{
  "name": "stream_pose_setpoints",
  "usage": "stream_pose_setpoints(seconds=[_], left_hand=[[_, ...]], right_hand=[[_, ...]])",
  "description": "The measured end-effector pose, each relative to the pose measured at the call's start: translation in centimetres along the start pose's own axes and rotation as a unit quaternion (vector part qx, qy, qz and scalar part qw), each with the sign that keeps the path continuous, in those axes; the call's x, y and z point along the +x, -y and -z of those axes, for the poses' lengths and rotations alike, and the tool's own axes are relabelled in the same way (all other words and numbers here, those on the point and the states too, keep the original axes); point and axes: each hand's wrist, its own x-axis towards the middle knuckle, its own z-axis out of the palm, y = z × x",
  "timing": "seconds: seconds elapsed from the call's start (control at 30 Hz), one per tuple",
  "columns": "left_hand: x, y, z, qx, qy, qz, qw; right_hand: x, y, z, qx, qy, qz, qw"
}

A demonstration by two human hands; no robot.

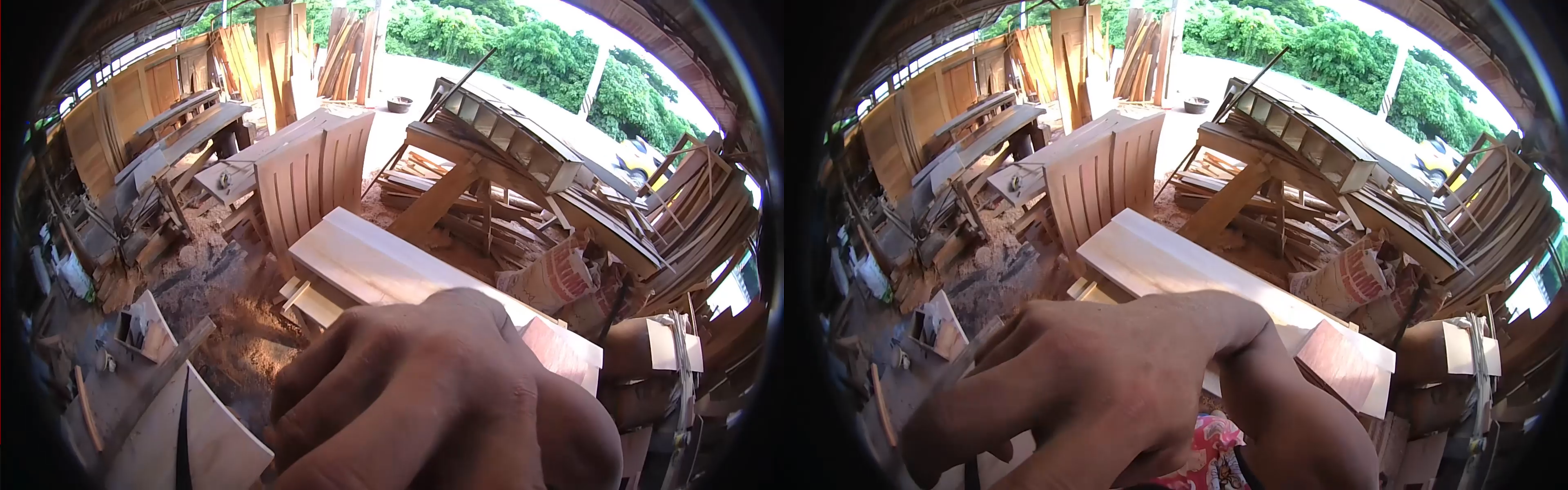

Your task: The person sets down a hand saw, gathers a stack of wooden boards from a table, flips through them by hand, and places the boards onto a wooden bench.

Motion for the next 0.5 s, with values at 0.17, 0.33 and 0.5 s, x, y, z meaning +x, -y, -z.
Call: stream_pose_setpoints(seconds=[0.17, 0.33, 0.5], left_hand=[[-3.6, 1.7, -2.4, 0.003, 0.007, -0.008, 1.0], [-8.0, 2.0, -6.4, -0.006, 0.015, -0.005, 1.0], [-7.9, 2.7, -6.8, 0.0, -0.005, -0.017, 1.0]], right_hand=[[-0.6, 1.9, -1.6, -0.016, -0.017, 0.016, 1.0], [-4.8, 8.0, -6.9, -0.016, -0.034, 0.034, 0.999], [-2.7, 6.3, -3.8, -0.038, -0.025, 0.051, 0.998]])
